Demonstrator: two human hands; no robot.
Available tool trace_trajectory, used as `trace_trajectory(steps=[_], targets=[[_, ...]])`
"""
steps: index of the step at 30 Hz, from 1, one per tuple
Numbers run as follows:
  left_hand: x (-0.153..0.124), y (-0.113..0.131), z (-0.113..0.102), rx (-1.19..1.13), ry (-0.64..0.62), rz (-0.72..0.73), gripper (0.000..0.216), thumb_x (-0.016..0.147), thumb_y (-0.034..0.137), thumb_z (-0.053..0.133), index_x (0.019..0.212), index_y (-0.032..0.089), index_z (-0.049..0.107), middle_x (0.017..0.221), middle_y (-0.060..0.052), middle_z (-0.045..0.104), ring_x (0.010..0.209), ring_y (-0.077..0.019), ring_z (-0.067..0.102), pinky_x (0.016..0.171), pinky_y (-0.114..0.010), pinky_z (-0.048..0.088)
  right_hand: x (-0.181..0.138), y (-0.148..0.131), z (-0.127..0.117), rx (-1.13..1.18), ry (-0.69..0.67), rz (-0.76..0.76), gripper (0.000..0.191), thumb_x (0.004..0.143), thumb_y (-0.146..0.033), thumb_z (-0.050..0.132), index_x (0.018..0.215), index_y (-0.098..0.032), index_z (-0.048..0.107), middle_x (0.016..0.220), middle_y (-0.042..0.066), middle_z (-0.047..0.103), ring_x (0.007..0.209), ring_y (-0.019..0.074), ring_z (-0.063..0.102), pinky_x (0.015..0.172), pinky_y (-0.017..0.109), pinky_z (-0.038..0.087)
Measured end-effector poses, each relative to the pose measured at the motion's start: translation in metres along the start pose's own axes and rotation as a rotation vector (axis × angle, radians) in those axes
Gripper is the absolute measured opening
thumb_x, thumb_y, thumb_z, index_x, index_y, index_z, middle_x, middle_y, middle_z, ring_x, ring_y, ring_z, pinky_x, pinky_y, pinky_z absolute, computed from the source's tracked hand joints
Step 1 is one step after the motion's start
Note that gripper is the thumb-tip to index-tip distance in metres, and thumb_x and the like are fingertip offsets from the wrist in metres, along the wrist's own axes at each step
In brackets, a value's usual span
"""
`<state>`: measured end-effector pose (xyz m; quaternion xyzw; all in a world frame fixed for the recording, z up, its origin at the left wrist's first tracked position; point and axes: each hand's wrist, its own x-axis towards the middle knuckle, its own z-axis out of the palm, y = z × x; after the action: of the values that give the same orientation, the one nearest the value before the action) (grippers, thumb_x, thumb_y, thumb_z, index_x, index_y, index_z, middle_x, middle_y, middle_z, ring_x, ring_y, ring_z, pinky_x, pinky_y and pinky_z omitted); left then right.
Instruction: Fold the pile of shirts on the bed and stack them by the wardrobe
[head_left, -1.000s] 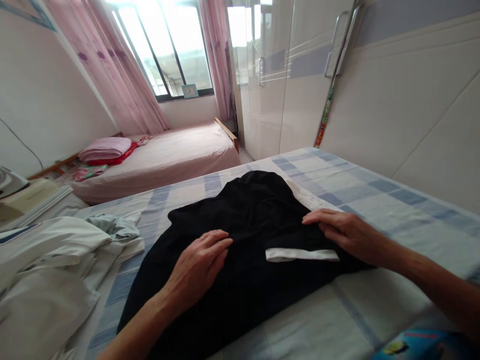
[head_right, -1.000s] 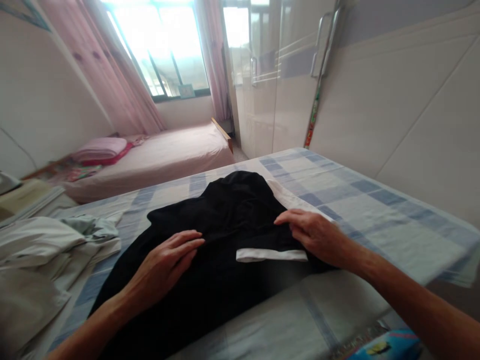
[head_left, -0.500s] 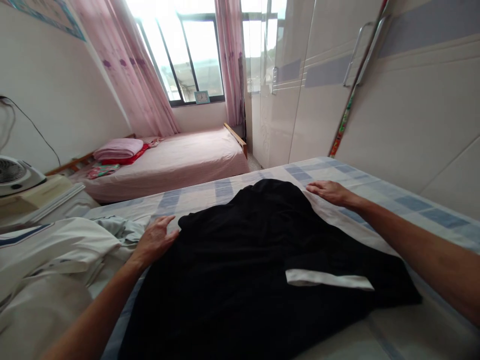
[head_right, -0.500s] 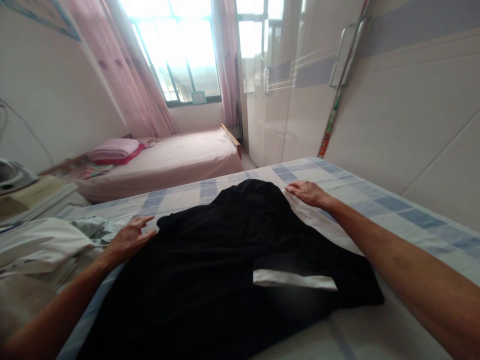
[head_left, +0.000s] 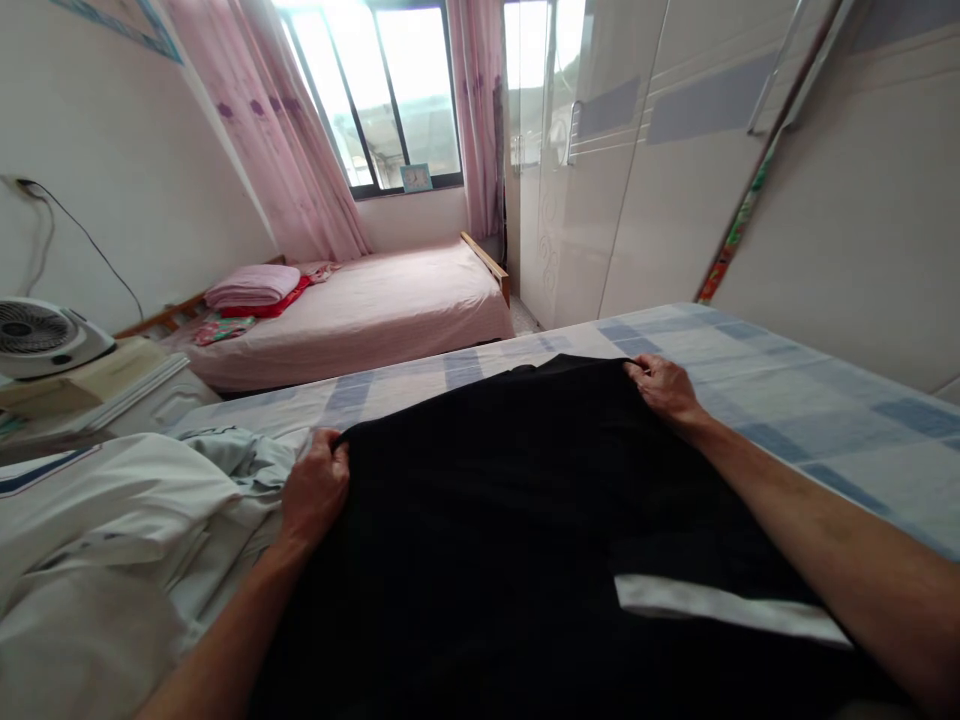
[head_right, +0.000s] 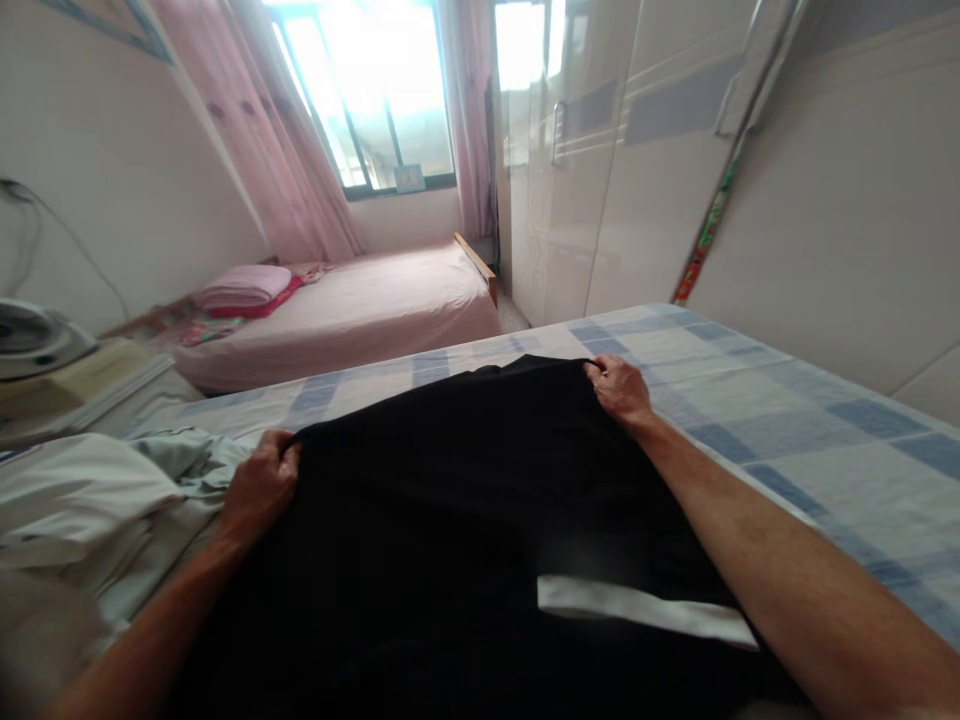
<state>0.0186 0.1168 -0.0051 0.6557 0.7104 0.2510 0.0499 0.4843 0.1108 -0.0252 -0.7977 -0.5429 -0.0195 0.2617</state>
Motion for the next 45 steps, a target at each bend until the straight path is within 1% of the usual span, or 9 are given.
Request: trace_trajectory(steps=[4, 12, 16, 21, 24, 30, 34, 39, 45], targets=[[0.000, -0.005, 0.007, 0.196, -0.064, 0.022, 0.035, 0.091, 0.039, 0.030, 0.111, 0.021, 0.052, 0.093, -0.011, 0.066, 0.085, -0.0320, 0.064, 0.071, -0.041, 0.045, -0.001, 0.002, 0.001, -0.079, -0.087, 0.008, 0.038, 0.088, -0.044, 0.037, 0.095, -0.021, 0.067, 0.097, 0.010, 0.071, 0.086, 0.0251, 0.064, 0.065, 0.030, 0.040], [0.000, -0.001, 0.001, 0.013, 0.253, 0.462, 0.034, 0.093, 0.032, 0.036, 0.120, 0.021, 0.055, 0.130, -0.009, 0.055, 0.123, -0.0238, 0.050, 0.106, -0.039, 0.038, 0.045, -0.021, -0.021, -0.123, -0.298, -0.127, 0.045, 0.091, -0.048, 0.035, 0.096, -0.020, 0.070, 0.100, 0.010, 0.071, 0.094, 0.0258, 0.063, 0.077, 0.032, 0.046], [-0.003, 0.003, 0.015, 0.068, 0.088, 0.685, 0.046, 0.093, 0.038, 0.039, 0.135, 0.021, 0.046, 0.149, -0.009, 0.039, 0.142, -0.0264, 0.024, 0.114, -0.046, 0.027, 0.062, -0.054, -0.008, -0.097, -0.330, -0.251, 0.049, 0.085, -0.052, 0.051, 0.118, -0.018, 0.062, 0.119, 0.010, 0.065, 0.105, 0.0225, 0.060, 0.088, 0.028, 0.044], [0.000, -0.008, 0.036, 0.140, -0.178, 0.530, 0.053, 0.095, 0.045, 0.032, 0.139, 0.019, 0.043, 0.148, -0.010, 0.039, 0.139, -0.0267, 0.030, 0.112, -0.049, 0.030, 0.064, -0.076, 0.025, -0.109, -0.286, -0.253, 0.035, 0.086, -0.042, 0.051, 0.109, -0.020, 0.066, 0.112, 0.011, 0.067, 0.105, 0.0241, 0.059, 0.087, 0.031, 0.044], [0.002, -0.010, 0.035, 0.107, -0.196, 0.502, 0.052, 0.094, 0.045, 0.031, 0.137, 0.020, 0.045, 0.148, -0.008, 0.040, 0.138, -0.0247, 0.033, 0.112, -0.048, 0.029, 0.075, -0.078, 0.030, -0.091, -0.256, -0.246, 0.036, 0.090, -0.031, 0.041, 0.116, -0.018, 0.062, 0.115, 0.012, 0.066, 0.106, 0.0243, 0.059, 0.087, 0.032, 0.044], [0.018, -0.001, 0.020, -0.080, -0.228, 0.433, 0.052, 0.086, 0.038, 0.040, 0.132, 0.016, 0.050, 0.139, -0.009, 0.052, 0.130, -0.0227, 0.045, 0.110, -0.041, 0.034, 0.090, -0.090, 0.031, -0.050, -0.456, -0.428, 0.049, 0.073, -0.019, 0.057, 0.121, -0.022, 0.062, 0.119, 0.002, 0.066, 0.102, 0.0173, 0.061, 0.083, 0.021, 0.045], [0.042, 0.015, 0.011, -0.037, -0.363, 0.450, 0.056, 0.072, 0.033, 0.053, 0.126, 0.019, 0.054, 0.122, -0.007, 0.063, 0.116, -0.0237, 0.057, 0.101, -0.036, 0.042, 0.084, -0.102, 0.031, -0.088, -0.463, -0.465, 0.042, 0.066, -0.015, 0.060, 0.105, -0.023, 0.070, 0.098, 0.001, 0.071, 0.089, 0.0196, 0.064, 0.077, 0.025, 0.047], [0.050, 0.036, -0.006, 0.042, -0.365, 0.445, 0.016, 0.071, 0.025, 0.051, 0.083, 0.022, 0.062, 0.084, -0.002, 0.065, 0.083, -0.0204, 0.063, 0.078, -0.029, 0.047, 0.073, -0.103, -0.015, -0.075, -0.210, -0.468, 0.035, 0.076, -0.020, 0.052, 0.109, -0.019, 0.064, 0.113, 0.008, 0.063, 0.101, 0.0217, 0.058, 0.088, 0.029, 0.042], [-0.019, 0.032, -0.039, 0.205, -0.004, 0.739, 0.018, 0.081, 0.017, 0.042, 0.091, 0.020, 0.057, 0.096, -0.007, 0.058, 0.086, -0.0229, 0.057, 0.075, -0.034, 0.047, -0.020, -0.054, -0.092, 0.016, 0.106, -0.613, 0.019, 0.075, -0.019, 0.053, 0.093, -0.021, 0.059, 0.107, 0.008, 0.061, 0.098, 0.0246, 0.058, 0.086, 0.036, 0.043]])
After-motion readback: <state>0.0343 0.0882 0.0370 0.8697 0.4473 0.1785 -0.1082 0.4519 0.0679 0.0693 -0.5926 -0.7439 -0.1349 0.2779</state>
